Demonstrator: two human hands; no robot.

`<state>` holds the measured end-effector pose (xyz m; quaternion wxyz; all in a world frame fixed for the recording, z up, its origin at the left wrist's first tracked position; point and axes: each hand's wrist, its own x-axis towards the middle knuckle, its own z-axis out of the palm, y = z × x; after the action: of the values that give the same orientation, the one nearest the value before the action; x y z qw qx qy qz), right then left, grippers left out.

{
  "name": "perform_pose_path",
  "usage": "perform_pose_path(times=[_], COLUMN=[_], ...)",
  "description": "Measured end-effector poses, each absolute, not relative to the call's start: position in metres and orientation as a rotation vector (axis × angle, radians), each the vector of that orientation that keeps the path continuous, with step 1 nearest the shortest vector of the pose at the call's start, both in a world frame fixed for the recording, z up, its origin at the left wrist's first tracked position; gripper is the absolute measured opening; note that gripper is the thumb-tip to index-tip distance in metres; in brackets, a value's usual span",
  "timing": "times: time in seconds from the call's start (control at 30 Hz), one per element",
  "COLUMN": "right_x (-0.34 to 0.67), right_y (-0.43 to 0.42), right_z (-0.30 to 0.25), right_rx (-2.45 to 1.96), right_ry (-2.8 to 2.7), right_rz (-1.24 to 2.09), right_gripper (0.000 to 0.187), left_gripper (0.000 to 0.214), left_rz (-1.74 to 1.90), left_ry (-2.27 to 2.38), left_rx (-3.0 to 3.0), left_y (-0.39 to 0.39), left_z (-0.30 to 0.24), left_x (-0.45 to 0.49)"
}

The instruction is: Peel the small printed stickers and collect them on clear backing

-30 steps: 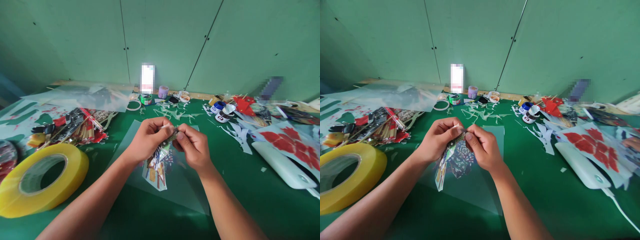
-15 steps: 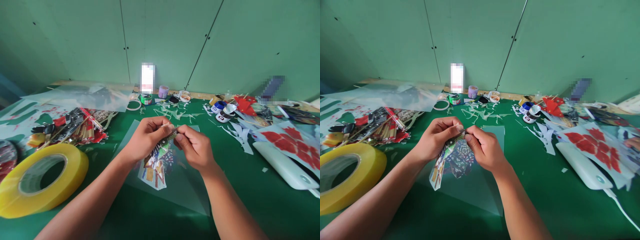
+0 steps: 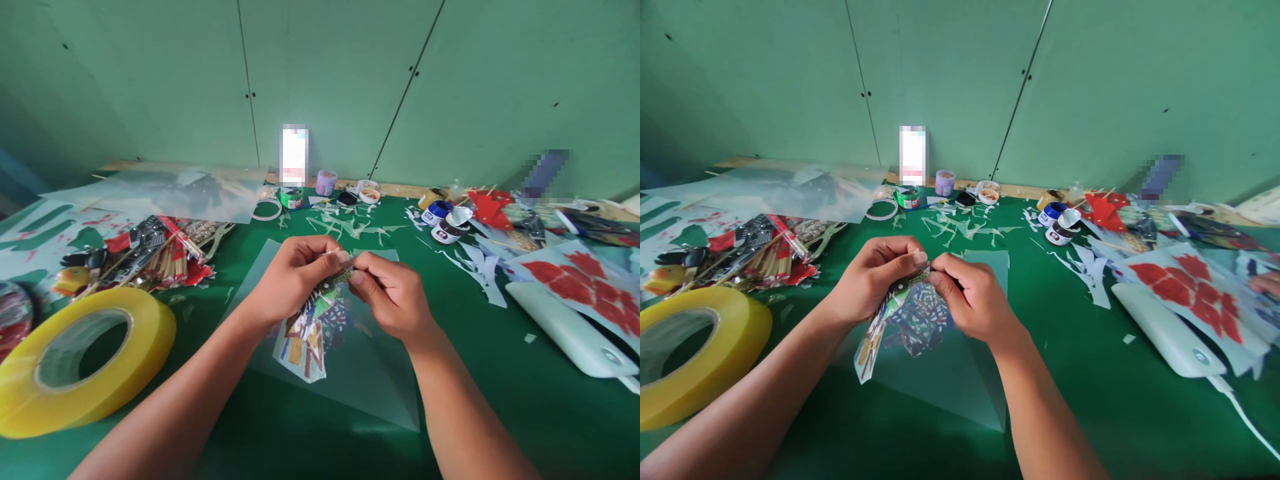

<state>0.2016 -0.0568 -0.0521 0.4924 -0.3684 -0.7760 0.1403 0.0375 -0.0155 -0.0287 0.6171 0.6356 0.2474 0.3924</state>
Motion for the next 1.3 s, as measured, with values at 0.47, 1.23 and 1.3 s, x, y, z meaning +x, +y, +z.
perform_pose_path(times=[0.47, 1.23, 1.3], right_x=[0.1957, 0.1979, 0.1984], right_y=[-0.0554, -0.0534, -0.053], right_z=[-0.0604, -0.0569, -0.0562], right_rx=[-0.98, -0.996, -0.99], right_ry=[-1.641, -1.684, -1.696], right_rz=[0.252, 0.434, 0.472], right_gripper=[0.016, 0.023, 0.025], left_gripper=[0.028, 0.029, 0.029], left_rz=[1.164, 1.17, 1.179], left_ry=[0.677, 0.736, 0.743], left_rx=[1.591, 1.673, 1.709], left_y=[-0.0168, -0.0173, -0.0169], left_z=[-0.031, -0.0321, -0.0326], left_x=[0.0431, 0.0411, 0.0408])
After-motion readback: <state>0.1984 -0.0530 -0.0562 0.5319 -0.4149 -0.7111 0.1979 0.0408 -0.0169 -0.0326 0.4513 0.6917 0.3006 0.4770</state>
